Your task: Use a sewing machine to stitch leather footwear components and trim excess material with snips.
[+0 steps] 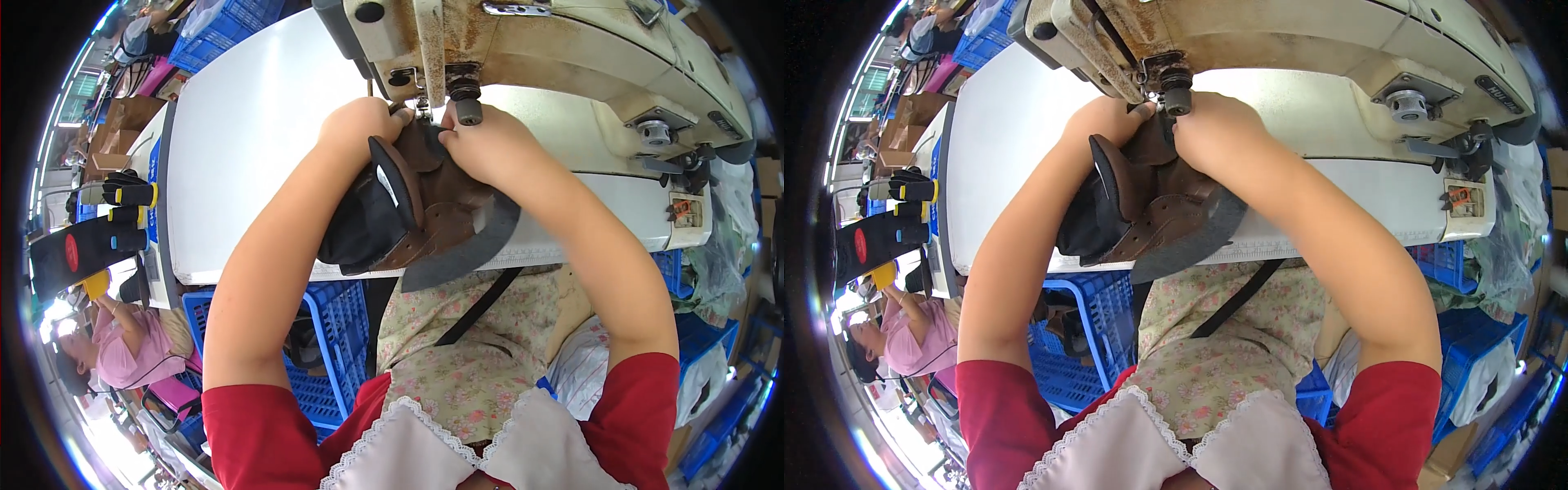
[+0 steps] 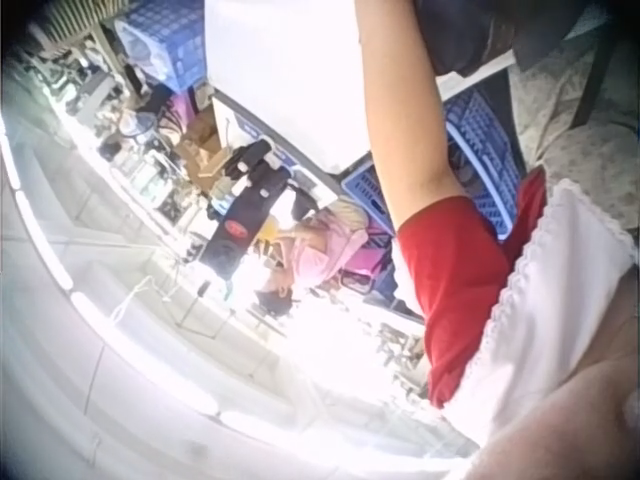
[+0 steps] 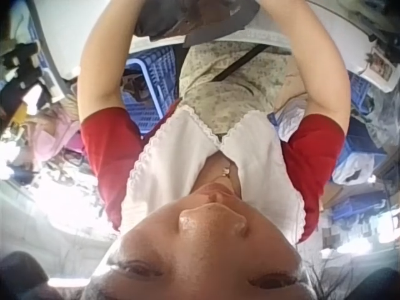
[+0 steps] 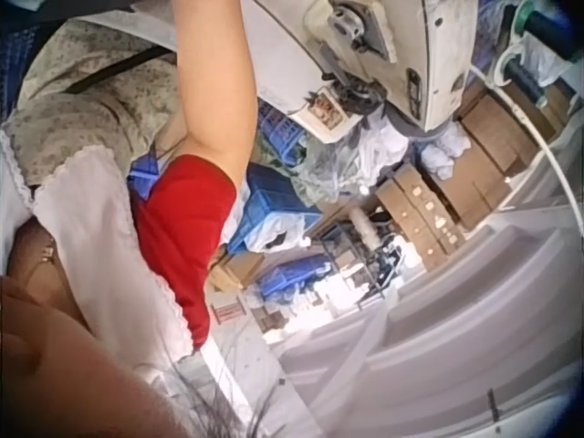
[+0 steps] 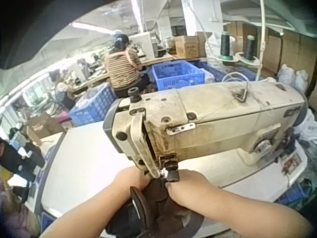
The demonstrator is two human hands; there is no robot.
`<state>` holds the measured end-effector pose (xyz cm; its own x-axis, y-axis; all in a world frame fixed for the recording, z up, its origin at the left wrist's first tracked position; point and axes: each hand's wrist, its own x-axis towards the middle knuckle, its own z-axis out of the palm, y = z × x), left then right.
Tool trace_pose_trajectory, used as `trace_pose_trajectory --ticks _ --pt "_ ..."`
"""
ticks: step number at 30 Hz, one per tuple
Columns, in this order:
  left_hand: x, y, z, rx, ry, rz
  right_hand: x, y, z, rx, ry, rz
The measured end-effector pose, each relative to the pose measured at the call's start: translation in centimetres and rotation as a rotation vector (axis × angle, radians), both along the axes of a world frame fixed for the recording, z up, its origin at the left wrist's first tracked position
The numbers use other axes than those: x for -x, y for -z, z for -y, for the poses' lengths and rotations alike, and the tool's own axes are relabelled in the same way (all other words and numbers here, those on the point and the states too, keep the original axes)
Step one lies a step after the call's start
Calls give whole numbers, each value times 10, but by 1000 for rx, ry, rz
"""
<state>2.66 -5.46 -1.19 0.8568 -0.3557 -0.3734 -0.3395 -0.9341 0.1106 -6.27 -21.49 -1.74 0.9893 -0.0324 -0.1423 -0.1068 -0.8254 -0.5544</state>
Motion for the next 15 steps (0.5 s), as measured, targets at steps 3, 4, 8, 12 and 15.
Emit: trace_pose_trajectory --ticks 3,4,8,12,15 --pt "0 -1 1 -10 -4 -13 -7 13 0 5 -8 27" --pt "0 -2 0 -9 -9 -25 -9 10 1 5 -10 28" --pt "-1 2 -2 -18 -19 -26 -19 -3 10 -398 148 -396" --pt "1 -2 2 16 -13 -15 -13 28 4 -46 24 7" --pt "1 1 -3 11 -25 -10 -6 25 -3 -19 41 43"
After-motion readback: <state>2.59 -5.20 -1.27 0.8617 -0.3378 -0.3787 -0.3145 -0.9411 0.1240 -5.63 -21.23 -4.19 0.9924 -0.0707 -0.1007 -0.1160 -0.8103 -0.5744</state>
